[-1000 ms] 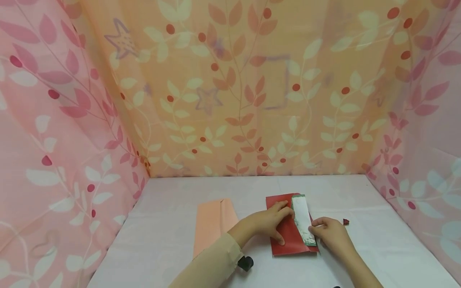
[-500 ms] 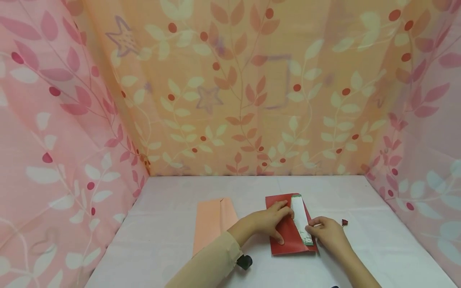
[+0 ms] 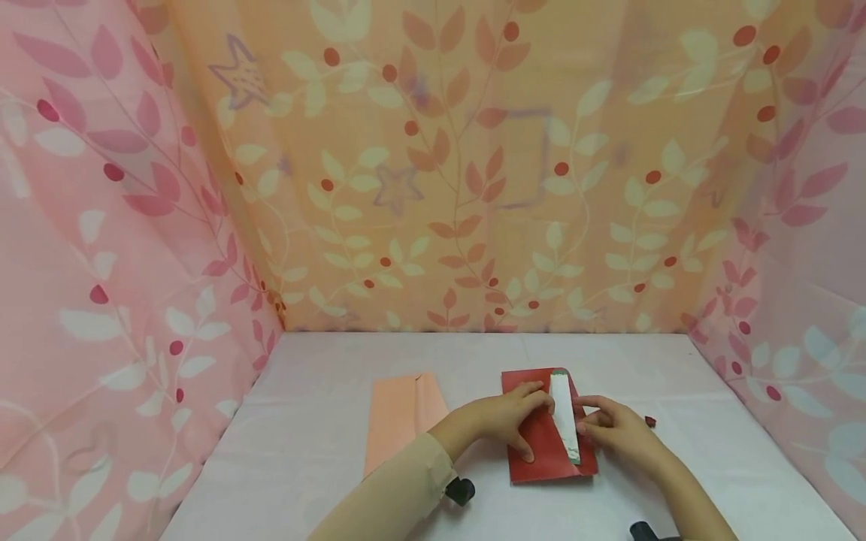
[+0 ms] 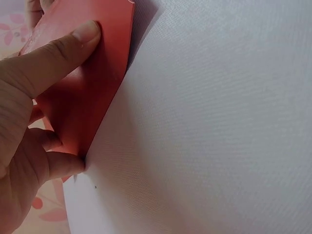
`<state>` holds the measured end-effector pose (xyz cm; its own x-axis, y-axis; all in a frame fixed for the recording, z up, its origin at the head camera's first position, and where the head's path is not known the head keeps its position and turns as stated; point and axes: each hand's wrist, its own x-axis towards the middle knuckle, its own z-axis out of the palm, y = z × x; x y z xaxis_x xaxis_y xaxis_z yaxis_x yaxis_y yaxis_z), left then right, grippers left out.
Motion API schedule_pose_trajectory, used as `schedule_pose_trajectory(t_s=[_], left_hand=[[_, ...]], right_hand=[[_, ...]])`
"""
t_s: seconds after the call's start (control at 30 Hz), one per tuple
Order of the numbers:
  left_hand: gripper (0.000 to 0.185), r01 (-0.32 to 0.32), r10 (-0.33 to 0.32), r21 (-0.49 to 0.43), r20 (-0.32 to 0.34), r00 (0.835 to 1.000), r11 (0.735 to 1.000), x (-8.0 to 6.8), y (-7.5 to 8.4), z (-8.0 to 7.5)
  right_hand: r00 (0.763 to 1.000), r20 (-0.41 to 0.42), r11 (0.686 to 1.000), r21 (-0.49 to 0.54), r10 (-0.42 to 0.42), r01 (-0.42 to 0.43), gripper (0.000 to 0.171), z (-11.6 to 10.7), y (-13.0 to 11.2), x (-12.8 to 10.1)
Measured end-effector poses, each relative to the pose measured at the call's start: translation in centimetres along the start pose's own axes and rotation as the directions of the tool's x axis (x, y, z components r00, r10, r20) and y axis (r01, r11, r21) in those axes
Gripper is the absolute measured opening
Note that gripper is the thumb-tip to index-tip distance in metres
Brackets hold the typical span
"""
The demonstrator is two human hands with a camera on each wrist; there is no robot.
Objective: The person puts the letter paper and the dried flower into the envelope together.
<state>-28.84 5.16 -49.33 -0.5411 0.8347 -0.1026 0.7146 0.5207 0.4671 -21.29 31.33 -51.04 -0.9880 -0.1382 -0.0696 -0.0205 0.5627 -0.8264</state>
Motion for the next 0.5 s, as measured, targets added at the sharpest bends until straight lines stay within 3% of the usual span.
schedule_pose_trajectory(t_s=[0.13, 0.5], left_hand=[[0.073, 0.004, -0.004, 0.002, -0.004, 1.000, 1.000, 0.2, -0.1, 0.3], [0.074, 0.007, -0.007, 0.007, -0.010, 1.000, 1.000, 0.3, -0.5, 0.2]], right_hand=[[0.999, 0.036, 0.998, 0.069, -0.012, 0.009, 0.060, -0.3, 0.2, 0.6], [0.999, -0.026, 1.000, 0.012, 0.029, -0.029, 0.061, 0.5, 0.6, 2.1]])
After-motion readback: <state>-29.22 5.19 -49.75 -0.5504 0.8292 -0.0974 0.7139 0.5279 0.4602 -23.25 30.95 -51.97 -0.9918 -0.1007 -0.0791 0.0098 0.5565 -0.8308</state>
